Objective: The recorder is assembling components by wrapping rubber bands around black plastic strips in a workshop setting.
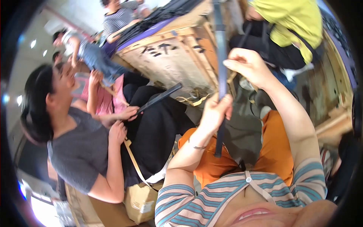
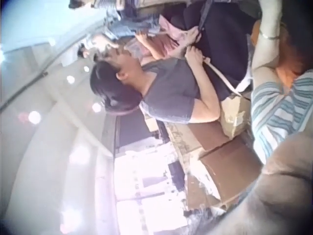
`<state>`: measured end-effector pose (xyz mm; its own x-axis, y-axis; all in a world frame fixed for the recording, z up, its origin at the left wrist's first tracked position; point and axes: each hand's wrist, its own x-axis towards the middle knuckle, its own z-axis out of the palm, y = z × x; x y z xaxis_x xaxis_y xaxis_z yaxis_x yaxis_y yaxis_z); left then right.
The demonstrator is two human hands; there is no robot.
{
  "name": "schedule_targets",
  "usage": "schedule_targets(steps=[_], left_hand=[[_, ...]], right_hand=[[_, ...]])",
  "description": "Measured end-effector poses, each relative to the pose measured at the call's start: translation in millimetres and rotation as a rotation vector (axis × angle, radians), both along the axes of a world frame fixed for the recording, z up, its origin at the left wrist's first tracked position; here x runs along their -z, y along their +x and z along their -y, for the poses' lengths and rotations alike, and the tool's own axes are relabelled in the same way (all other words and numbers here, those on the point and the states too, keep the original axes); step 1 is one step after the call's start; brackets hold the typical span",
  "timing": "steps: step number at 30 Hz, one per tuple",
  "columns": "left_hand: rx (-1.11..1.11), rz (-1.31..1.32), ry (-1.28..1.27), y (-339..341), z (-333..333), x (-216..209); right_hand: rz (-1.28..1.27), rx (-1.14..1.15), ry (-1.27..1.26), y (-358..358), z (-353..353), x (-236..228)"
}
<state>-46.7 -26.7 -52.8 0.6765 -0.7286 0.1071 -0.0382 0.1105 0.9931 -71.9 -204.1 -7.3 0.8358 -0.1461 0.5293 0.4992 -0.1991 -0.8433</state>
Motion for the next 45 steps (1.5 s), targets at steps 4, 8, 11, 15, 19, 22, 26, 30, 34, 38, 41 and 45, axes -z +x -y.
schedule_targets(steps=[4, 8, 11, 15, 19, 22, 26, 30, 34, 38, 41, 45], left_hand=[[0.078, -0.218, -0.103, 1.2, -0.3, -5.9], [-0.110, 0.042, -0.022, -3.5, 4.5, -5.5], [-0.191, 0.131, -0.055, -5.4, 2.4, -7.8], [-0.180, 0.144, -0.135, -1.8, -4.0, -4.4], [-0.004, 0.030, -0.257, 0.6, -5.5, -4.1], [0.059, 0.029, -0.284, 1.4, -5.8, -4.8], [0.084, 0.035, -0.296, 2.3, -6.7, -3.7], [0.095, 0.044, -0.321, 0.2, -10.2, -8.1], [0.131, 0.006, -0.381, -1.9, -12.2, -8.6], [0.167, 0.001, -0.403, -1.2, -15.4, -7.4], [0.234, -0.055, -0.379, -1.9, -16.8, -9.9], [0.229, -0.223, -0.334, -2.8, -12.5, -13.2]], right_hand=[[0.025, -0.061, -0.019, -0.9, 9.9, 1.0], [-0.031, -0.035, -0.103, -9.8, 18.8, -1.7], [-0.037, -0.011, -0.138, -13.1, 17.0, -2.9], [-0.005, 0.035, -0.128, -15.6, 15.1, -3.8], [0.024, 0.021, -0.129, -18.1, 17.3, -5.7], [0.006, 0.026, -0.141, -22.3, 15.5, -12.0], [-0.024, 0.048, -0.146, -30.2, 16.1, -18.0], [-0.031, 0.045, -0.122, -31.1, 15.0, -18.3], [-0.021, 0.046, -0.096, -31.0, 11.2, -18.1], [-0.019, -0.001, -0.046, -32.0, 5.9, -20.5], [-0.016, -0.001, -0.068, -29.2, 8.8, -18.6], [0.005, 0.026, -0.052, -26.1, 8.9, -15.0]])
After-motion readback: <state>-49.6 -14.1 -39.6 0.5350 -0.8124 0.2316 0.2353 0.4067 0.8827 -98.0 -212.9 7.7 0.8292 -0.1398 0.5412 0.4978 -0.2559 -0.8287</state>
